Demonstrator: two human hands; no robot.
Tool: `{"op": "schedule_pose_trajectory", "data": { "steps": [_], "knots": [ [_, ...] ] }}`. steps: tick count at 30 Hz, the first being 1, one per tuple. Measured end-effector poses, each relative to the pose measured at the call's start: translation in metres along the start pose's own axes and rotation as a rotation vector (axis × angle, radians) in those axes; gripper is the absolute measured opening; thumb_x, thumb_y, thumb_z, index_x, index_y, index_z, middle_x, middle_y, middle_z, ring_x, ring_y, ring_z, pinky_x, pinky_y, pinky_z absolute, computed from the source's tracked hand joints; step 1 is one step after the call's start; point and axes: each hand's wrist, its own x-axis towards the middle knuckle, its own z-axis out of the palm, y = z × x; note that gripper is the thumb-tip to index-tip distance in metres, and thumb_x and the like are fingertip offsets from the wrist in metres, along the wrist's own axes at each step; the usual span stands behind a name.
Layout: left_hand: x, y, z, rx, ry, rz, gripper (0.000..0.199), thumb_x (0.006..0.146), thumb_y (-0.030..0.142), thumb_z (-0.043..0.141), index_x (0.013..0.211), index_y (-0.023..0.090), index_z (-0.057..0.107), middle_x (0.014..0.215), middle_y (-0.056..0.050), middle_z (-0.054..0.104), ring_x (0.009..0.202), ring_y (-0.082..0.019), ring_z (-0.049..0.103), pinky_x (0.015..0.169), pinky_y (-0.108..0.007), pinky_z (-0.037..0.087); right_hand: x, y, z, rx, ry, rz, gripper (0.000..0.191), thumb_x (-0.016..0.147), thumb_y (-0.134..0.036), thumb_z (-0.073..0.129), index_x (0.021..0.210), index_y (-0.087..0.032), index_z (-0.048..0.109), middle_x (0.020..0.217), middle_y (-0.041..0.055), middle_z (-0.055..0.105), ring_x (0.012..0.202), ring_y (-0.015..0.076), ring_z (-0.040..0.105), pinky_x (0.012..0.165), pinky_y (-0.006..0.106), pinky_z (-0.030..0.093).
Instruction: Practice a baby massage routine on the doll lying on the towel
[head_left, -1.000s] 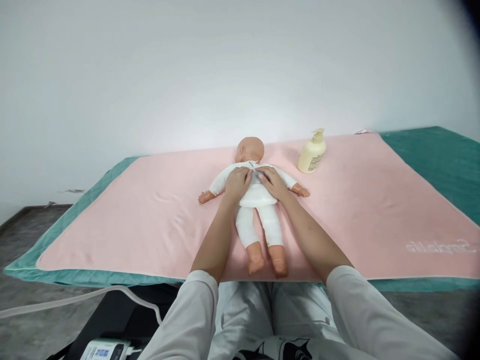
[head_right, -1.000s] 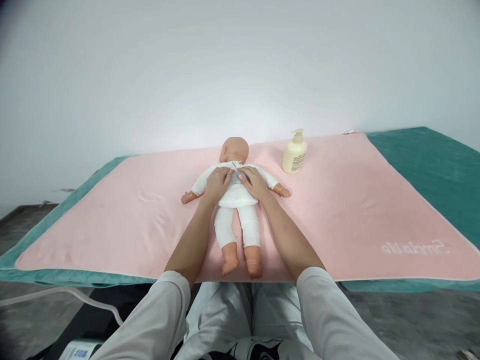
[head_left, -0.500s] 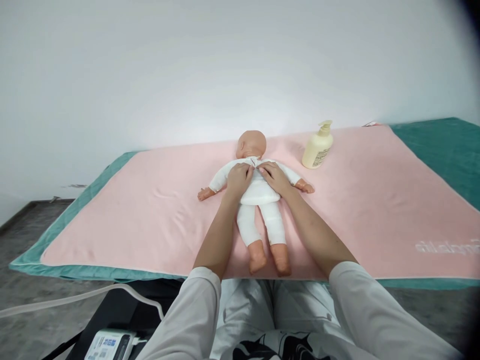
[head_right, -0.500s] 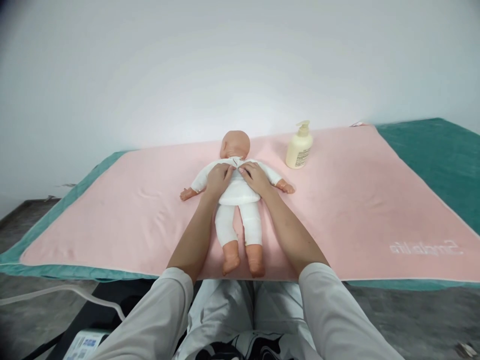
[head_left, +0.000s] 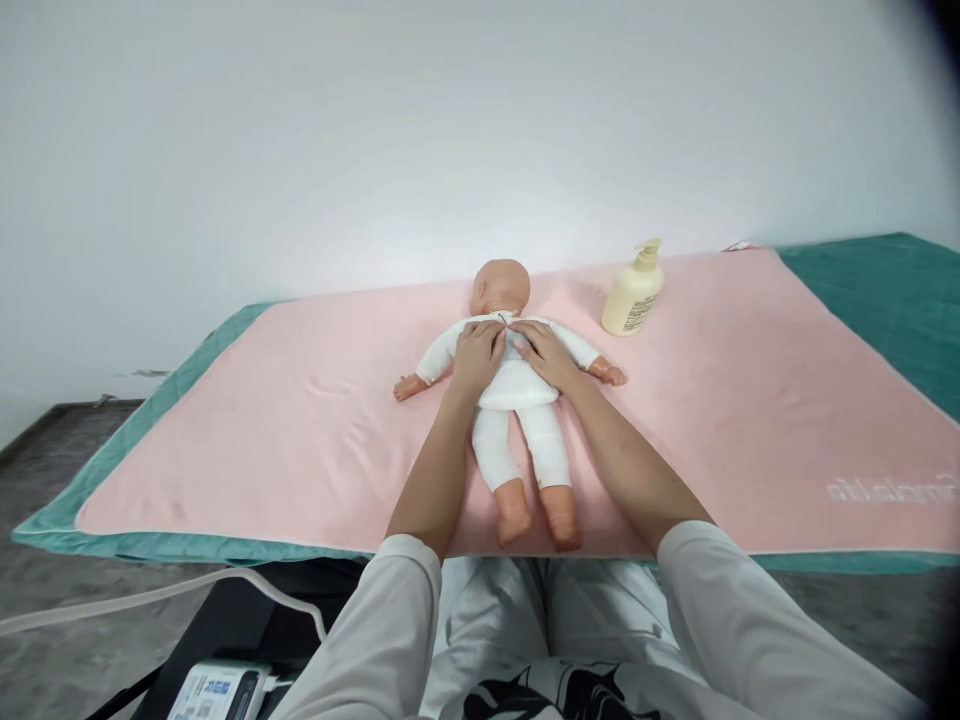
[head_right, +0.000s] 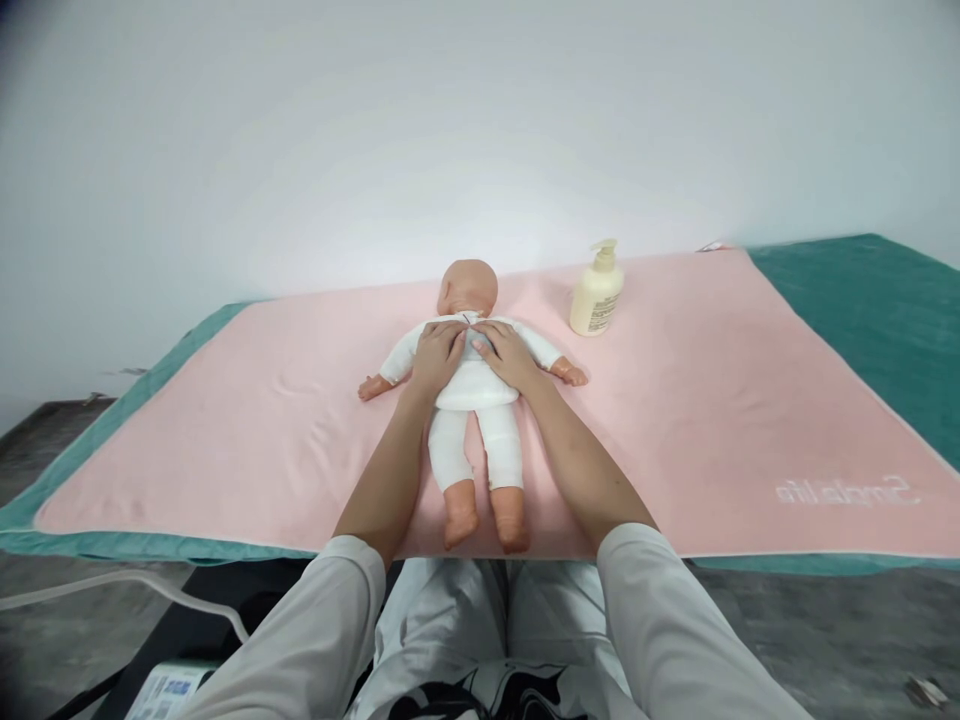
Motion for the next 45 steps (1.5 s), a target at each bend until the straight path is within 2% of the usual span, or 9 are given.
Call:
{"op": "schedule_pose_trajectory", "data": {
  "steps": [12,19,22,24,29,31,34,39,45],
  "knots": [
    [0.006,0.0,-0.005,-0.059,-0.102,-0.012,0.037,0.1,0.029,0.037,0.109,0.017,0.071,0.114,-0.01,0.073,0.109,-0.027,0.061,0.105,-0.042,0.04,0.003,0.0,0.0,-0.032,-0.026,0.049,0.058,0.099,-0.061,0.031,0.136,-0.024,0.058,0.139,0.0068,0.061,0.132,0.024,0.051,0.118,0.045,0.034],
    [-0.003,-0.001,-0.01,-0.27,-0.097,-0.052,0.032,0.099,0.029,0.044,0.116,0.018,0.069,0.125,-0.009,0.069,0.123,-0.025,0.057,0.112,-0.043,0.037,0.001,-0.001,-0.001,-0.012,-0.028,0.047,0.056,0.099,-0.059,0.033,0.137,-0.025,0.056,0.141,0.0066,0.06,0.133,0.0238,0.05,0.119,0.044,0.033],
    [-0.012,-0.007,-0.013,-0.455,-0.027,-0.156,0.035,0.098,0.035,0.047,0.121,0.017,0.067,0.128,-0.01,0.068,0.123,-0.025,0.058,0.109,-0.041,0.041,-0.001,-0.002,-0.001,-0.003,-0.028,0.039,0.055,0.1,-0.057,0.033,0.138,-0.024,0.055,0.143,0.0063,0.058,0.136,0.0232,0.047,0.12,0.044,0.031],
    [-0.017,-0.012,-0.014,-0.563,0.073,-0.225,0.036,0.099,0.039,0.046,0.116,0.016,0.069,0.121,-0.01,0.07,0.116,-0.023,0.062,0.104,-0.038,0.045,-0.001,-0.003,-0.001,0.008,-0.02,0.044,0.055,0.1,-0.056,0.033,0.138,-0.023,0.055,0.144,0.0067,0.057,0.137,0.0232,0.046,0.121,0.044,0.031],
    [-0.028,-0.019,-0.018,-0.667,0.375,-0.422,0.043,0.099,0.048,0.041,0.082,0.019,0.068,0.089,-0.007,0.073,0.083,-0.018,0.066,0.078,-0.031,0.052,-0.003,-0.007,-0.004,0.039,-0.003,0.08,0.055,0.1,-0.057,0.033,0.135,-0.023,0.057,0.145,0.0076,0.056,0.137,0.0234,0.046,0.121,0.044,0.031],
    [-0.036,-0.017,-0.019,-0.674,0.421,-0.513,0.048,0.099,0.05,0.039,0.071,0.019,0.063,0.077,-0.006,0.069,0.069,-0.016,0.061,0.068,-0.03,0.049,-0.004,-0.009,-0.005,0.052,0.017,0.075,0.057,0.099,-0.059,0.032,0.135,-0.022,0.057,0.144,0.0085,0.056,0.137,0.0236,0.046,0.121,0.044,0.031],
    [-0.049,-0.011,-0.017,-0.701,0.392,-0.583,0.049,0.097,0.052,0.04,0.067,0.019,0.06,0.071,-0.006,0.066,0.062,-0.014,0.057,0.062,-0.029,0.047,-0.004,-0.011,-0.004,0.059,0.104,0.099,0.063,0.098,-0.062,0.029,0.136,-0.019,0.053,0.142,0.0128,0.055,0.136,0.025,0.047,0.119,0.043,0.033],
    [-0.063,-0.013,-0.007,-0.734,0.397,-0.68,0.042,0.094,0.052,0.044,0.076,0.018,0.062,0.086,-0.008,0.071,0.075,-0.017,0.065,0.069,-0.03,0.053,0.013,-0.017,0.002,-0.044,0.221,0.283,0.072,0.097,-0.066,0.027,0.135,-0.01,0.051,0.14,0.0213,0.054,0.135,0.0325,0.045,0.119,0.05,0.03],
    [-0.058,-0.026,0.003,-1.035,0.282,-0.804,0.03,0.095,0.038,0.047,0.104,0.015,0.064,0.117,-0.015,0.071,0.106,-0.023,0.069,0.092,-0.038,0.056,0.049,-0.028,0.015,-0.194,0.06,0.517,0.076,0.096,-0.06,0.036,0.134,0.004,0.049,0.14,0.031,0.051,0.137,0.0387,0.043,0.118,0.052,0.028]
  ]
}}
